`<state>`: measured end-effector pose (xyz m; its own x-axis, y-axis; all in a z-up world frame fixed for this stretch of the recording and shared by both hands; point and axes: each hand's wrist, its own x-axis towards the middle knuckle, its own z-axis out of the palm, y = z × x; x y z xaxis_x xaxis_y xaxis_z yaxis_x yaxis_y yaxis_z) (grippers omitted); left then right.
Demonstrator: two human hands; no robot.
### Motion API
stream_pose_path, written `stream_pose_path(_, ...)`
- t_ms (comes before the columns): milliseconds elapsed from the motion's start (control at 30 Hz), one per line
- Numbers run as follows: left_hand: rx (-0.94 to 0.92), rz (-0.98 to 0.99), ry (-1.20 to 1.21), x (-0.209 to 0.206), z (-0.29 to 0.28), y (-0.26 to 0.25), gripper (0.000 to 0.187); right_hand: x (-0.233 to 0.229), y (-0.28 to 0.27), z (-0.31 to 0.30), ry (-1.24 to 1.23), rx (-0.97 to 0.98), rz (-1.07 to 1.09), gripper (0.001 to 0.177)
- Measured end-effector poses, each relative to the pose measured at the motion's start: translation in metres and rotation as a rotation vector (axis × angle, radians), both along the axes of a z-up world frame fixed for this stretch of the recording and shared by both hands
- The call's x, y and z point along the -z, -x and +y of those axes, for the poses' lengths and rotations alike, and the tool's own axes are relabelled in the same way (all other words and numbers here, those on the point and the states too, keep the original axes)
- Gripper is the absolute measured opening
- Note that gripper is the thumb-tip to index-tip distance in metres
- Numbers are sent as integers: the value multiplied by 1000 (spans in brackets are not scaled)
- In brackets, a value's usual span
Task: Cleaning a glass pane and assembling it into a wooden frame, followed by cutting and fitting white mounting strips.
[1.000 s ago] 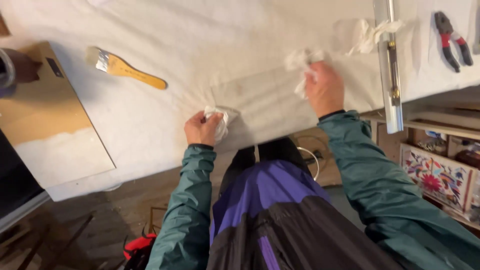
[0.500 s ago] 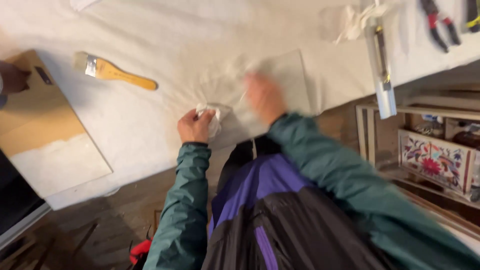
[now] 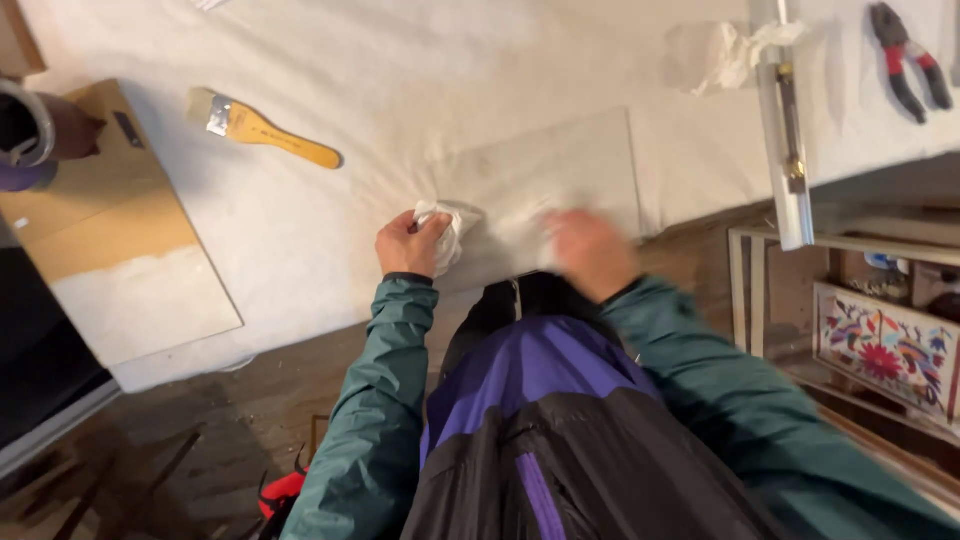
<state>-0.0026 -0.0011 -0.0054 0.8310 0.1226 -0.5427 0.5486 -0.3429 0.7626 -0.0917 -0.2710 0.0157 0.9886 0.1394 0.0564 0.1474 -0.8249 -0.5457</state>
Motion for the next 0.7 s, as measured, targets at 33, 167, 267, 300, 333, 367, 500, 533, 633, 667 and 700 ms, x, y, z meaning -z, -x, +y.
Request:
stream_pose_path(33, 3, -3, 7, 2, -5, -4, 30, -1, -9, -13, 7, 3, -3, 21)
stream_pose_path(167, -13, -2, -28, -1, -3, -4, 30, 23, -30, 11, -95, 360, -36, 19)
stream_pose_path(267, -25, 6, -16, -2, -7, -4, 31, 9, -17, 49, -175, 193, -131, 20)
stream_pose_path(300, -27, 8, -13, -4, -5, -4, 32, -6, -8, 62, -241, 29, -128, 20)
stream_pose_path(333, -22, 11, -16, -3, 1, -1, 32, -4, 0, 39, -244, 35, -127, 20)
stream_pose_path(367, 8, -3, -29, 2, -1, -4, 33, -2, 6, 10, -137, 116, -42, 19)
stream_pose_path(500, 3, -23, -20, -5, -5, -5, 34, 25, 14, -5, -68, 265, 42, 17)
stream_pose_path(533, -8, -14, -27, -7, 1, 3, 34, 27, 16, 18, -73, 254, 53, 17)
stream_pose_path(633, 14, -13, -48, -3, -6, -6, 34, 19, 7, 42, -39, 159, -117, 21)
stream_pose_path(667, -4, -6, -42, -2, -5, -9, 34, 2, 11, 36, -4, 29, -116, 22)
stream_pose_path(700, -12, 16, -33, -1, -5, -6, 34, -15, 22, 32, 35, -91, -101, 22)
